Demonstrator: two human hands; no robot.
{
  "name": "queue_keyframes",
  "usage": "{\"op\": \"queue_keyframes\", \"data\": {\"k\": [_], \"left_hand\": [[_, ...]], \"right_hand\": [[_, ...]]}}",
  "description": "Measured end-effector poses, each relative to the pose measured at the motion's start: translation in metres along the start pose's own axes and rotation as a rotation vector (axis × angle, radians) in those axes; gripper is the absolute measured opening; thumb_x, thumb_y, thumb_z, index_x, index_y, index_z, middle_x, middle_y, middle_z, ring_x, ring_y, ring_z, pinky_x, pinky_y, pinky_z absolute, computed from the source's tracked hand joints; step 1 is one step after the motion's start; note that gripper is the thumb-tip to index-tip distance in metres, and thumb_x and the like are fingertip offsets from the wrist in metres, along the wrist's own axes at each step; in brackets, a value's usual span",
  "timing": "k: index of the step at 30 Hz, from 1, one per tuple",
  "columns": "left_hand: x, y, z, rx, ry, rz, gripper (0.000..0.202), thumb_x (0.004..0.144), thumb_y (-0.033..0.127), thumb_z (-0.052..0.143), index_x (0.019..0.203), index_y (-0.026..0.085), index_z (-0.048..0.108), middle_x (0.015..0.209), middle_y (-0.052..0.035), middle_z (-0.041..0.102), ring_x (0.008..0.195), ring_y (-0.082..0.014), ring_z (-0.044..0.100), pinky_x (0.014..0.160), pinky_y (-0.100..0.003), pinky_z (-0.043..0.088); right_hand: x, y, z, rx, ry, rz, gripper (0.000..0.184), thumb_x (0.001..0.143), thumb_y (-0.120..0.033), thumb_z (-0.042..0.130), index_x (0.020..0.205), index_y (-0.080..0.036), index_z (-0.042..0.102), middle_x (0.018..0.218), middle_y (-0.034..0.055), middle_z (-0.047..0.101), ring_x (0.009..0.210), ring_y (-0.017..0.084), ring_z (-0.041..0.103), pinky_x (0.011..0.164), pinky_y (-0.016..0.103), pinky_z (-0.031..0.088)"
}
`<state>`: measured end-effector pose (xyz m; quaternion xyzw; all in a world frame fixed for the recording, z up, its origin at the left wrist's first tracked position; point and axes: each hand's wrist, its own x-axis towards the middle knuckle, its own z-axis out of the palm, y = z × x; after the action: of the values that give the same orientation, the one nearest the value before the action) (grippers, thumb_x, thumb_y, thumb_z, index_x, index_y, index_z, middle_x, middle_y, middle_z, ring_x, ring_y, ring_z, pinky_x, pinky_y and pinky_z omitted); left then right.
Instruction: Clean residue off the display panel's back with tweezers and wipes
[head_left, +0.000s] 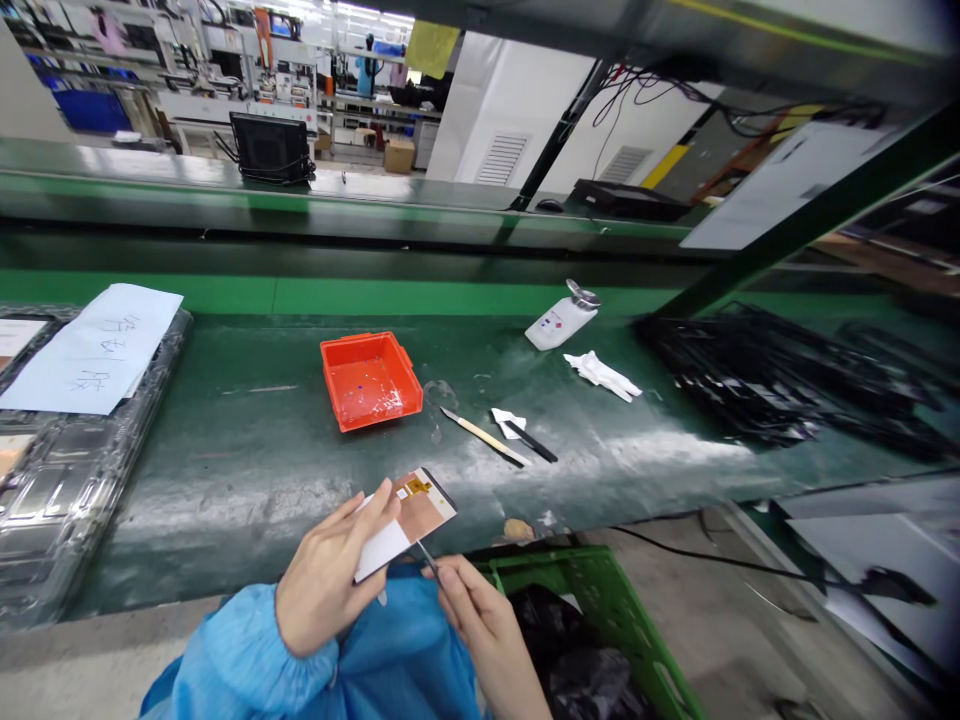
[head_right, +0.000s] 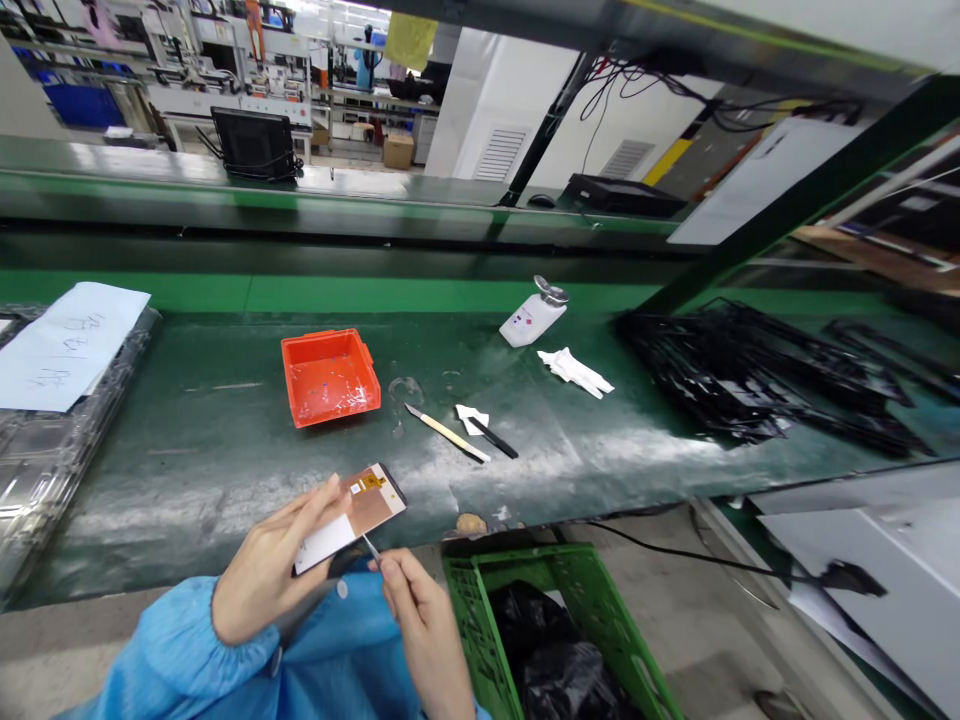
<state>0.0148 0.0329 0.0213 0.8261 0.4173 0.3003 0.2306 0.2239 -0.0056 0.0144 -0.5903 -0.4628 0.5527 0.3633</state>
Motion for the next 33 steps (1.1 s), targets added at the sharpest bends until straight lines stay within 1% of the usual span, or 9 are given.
{"op": "queue_keyframes", "data": {"k": [6,8,13,17,19,23,26,29,33], "left_hand": [[0.001,-0.001,-0.001,-0.001,-0.001,-0.009,0.081,0.086,0.012,0.047,0.152,0.022,0.002,0.143,-0.0015,0.048,0.135,-0.0180,0.042,0.115,-0.039,0.035],[0.001,0.000,-0.001,0.001,-0.005,-0.004,0.081,0.086,0.012,0.047,0.152,0.022,0.001,0.143,-0.0011,0.047,0.135,-0.0179,0.042,0.115,-0.039,0.035],[0.000,0.002,-0.001,0.005,-0.001,0.003,0.081,0.086,0.013,0.047,0.152,0.022,0.001,0.144,-0.0007,0.047,0.136,-0.0179,0.040,0.115,-0.039,0.035],[0.001,0.002,-0.002,0.010,-0.002,0.005,0.081,0.087,0.014,0.047,0.152,0.022,0.000,0.144,-0.0013,0.047,0.136,-0.0182,0.040,0.114,-0.039,0.036],[0.001,0.001,-0.002,0.011,0.001,0.005,0.081,0.086,0.013,0.047,0.152,0.022,0.000,0.143,-0.0013,0.048,0.136,-0.0181,0.040,0.114,-0.039,0.036],[0.001,0.000,-0.001,0.011,0.002,0.000,0.081,0.086,0.012,0.047,0.152,0.022,0.001,0.142,-0.0012,0.049,0.134,-0.0182,0.042,0.114,-0.039,0.037],[0.001,0.000,-0.001,0.002,0.001,0.008,0.081,0.086,0.014,0.047,0.152,0.022,0.000,0.143,-0.0024,0.048,0.134,-0.0197,0.042,0.113,-0.041,0.038],[0.002,0.001,-0.002,-0.007,-0.004,0.007,0.082,0.086,0.014,0.047,0.152,0.022,-0.002,0.143,-0.0021,0.048,0.135,-0.0199,0.041,0.112,-0.041,0.038],[0.001,0.001,-0.001,-0.002,0.003,0.011,0.082,0.086,0.013,0.046,0.152,0.022,-0.001,0.143,-0.0017,0.047,0.135,-0.0194,0.040,0.113,-0.041,0.037]], "right_hand": [[-0.002,-0.001,0.001,-0.045,-0.006,-0.071,0.033,0.089,-0.051,0.055,0.077,-0.020,0.055,0.063,-0.0049,0.041,0.057,0.012,0.037,0.054,0.023,0.032],[-0.002,0.000,0.000,-0.043,-0.021,-0.048,0.034,0.089,-0.051,0.054,0.075,-0.020,0.056,0.063,-0.0047,0.040,0.057,0.011,0.036,0.052,0.023,0.030],[-0.002,0.002,0.001,-0.021,0.002,-0.008,0.037,0.091,-0.054,0.048,0.084,-0.019,0.060,0.061,-0.0058,0.033,0.055,0.011,0.031,0.050,0.023,0.028],[-0.001,-0.003,0.001,-0.040,0.000,-0.059,0.032,0.088,-0.051,0.056,0.080,-0.019,0.058,0.063,-0.0044,0.041,0.058,0.012,0.037,0.053,0.023,0.032],[-0.001,-0.006,0.000,-0.030,-0.018,-0.037,0.034,0.087,-0.052,0.057,0.079,-0.019,0.059,0.063,-0.0043,0.042,0.055,0.011,0.036,0.050,0.022,0.030],[0.000,-0.009,0.002,0.013,-0.021,0.018,0.041,0.087,-0.059,0.052,0.081,-0.019,0.060,0.057,-0.0071,0.031,0.049,0.009,0.027,0.043,0.022,0.021],[-0.001,-0.014,0.003,0.011,0.004,-0.017,0.041,0.085,-0.060,0.055,0.080,-0.020,0.058,0.058,-0.0070,0.032,0.051,0.010,0.029,0.046,0.021,0.026],[-0.002,-0.016,0.002,-0.007,-0.008,-0.019,0.037,0.082,-0.057,0.061,0.077,-0.020,0.058,0.061,-0.0050,0.040,0.054,0.011,0.034,0.049,0.022,0.029],[-0.001,-0.011,0.001,0.031,-0.014,0.046,0.040,0.084,-0.058,0.058,0.081,-0.019,0.062,0.059,-0.0053,0.034,0.052,0.010,0.029,0.045,0.023,0.021]]}}
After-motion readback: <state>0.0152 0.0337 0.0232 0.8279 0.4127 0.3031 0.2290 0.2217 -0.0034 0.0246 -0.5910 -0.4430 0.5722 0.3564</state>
